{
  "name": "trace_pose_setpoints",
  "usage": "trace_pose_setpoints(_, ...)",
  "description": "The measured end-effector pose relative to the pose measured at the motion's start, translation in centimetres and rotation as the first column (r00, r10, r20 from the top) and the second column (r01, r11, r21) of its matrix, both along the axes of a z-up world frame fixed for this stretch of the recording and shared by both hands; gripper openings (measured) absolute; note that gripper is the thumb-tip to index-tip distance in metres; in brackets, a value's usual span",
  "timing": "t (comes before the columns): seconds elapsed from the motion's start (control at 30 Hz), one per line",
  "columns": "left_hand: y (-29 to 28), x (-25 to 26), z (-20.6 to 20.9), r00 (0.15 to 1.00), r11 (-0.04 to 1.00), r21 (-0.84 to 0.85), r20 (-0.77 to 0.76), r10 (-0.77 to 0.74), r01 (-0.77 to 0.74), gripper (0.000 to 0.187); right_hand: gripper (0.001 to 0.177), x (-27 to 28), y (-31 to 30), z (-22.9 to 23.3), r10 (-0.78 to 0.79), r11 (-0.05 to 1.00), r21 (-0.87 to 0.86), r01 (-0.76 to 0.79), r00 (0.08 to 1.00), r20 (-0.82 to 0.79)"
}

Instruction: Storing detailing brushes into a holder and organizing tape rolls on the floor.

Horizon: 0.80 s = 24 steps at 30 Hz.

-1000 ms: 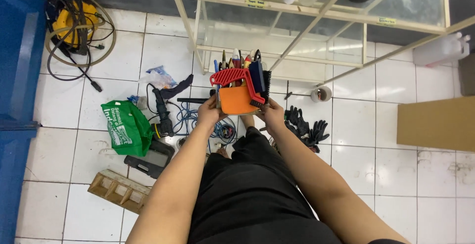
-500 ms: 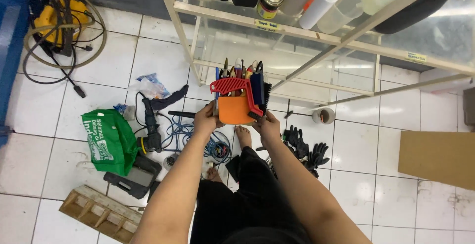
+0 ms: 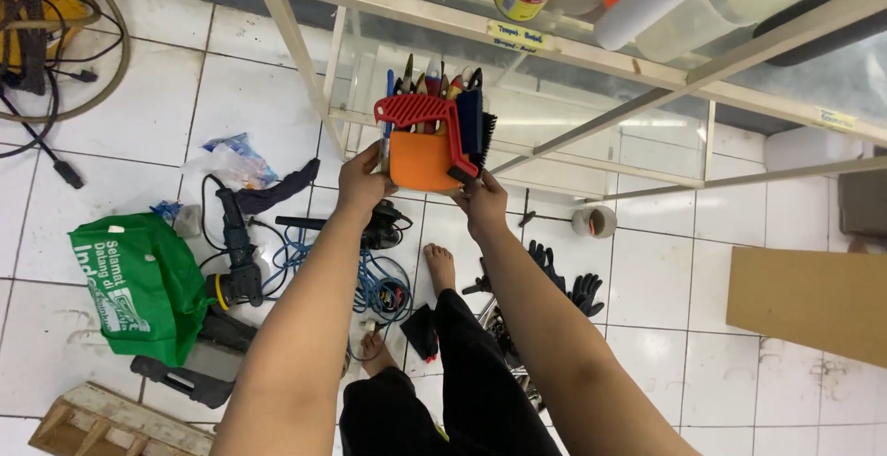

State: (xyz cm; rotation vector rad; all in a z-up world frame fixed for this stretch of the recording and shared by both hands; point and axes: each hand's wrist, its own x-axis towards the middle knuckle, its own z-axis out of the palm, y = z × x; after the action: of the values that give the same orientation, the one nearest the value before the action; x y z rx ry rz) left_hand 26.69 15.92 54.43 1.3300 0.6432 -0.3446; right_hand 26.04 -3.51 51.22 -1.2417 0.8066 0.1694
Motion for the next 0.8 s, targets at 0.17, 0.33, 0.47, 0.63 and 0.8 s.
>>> trace_pose_setpoints(0.17, 0.2, 3.5, -6.2, 0.998, 0.998, -0.012, -0.014, 0.061, -0.061, 0.066, 0.046, 3.8, -1.3, -6.6, 0.0, 1.0, 0.0, 0.0, 1.0, -0.016)
trace_pose_setpoints(0.33, 0.4, 5.4, -11.4, 0.993, 0.994, -0.008, -0.046, 0.112, -0.113, 0.064, 0.049, 5.4, -0.8, -8.1, 0.0, 1.0, 0.007, 0.0, 0.999, -0.054)
trace_pose_setpoints(0.47, 0.0, 5.3, -11.5, 0.975, 0.978, -0.038, -0.093, 0.201, -0.205, 0.06, 0.051, 6.0, -0.6, -8.8, 0.022, 1.0, 0.022, -0.02, 0.994, -0.107)
trace_pose_setpoints(0.63, -0.9, 4.9, -9.6, 0.941, 0.938, -0.099, -0.11, 0.321, -0.332, 0.056, 0.053, 6.6, 0.7, -6.3, 0.068, 0.997, 0.028, -0.066, 0.994, -0.091)
trace_pose_setpoints(0.8, -2.1, 3.7, -7.9, 0.856, 0.812, -0.271, -0.198, 0.478, -0.516, 0.051, 0.071, 4.5, 1.8, -4.3, 0.181, 0.974, -0.146, -0.171, 0.982, 0.053)
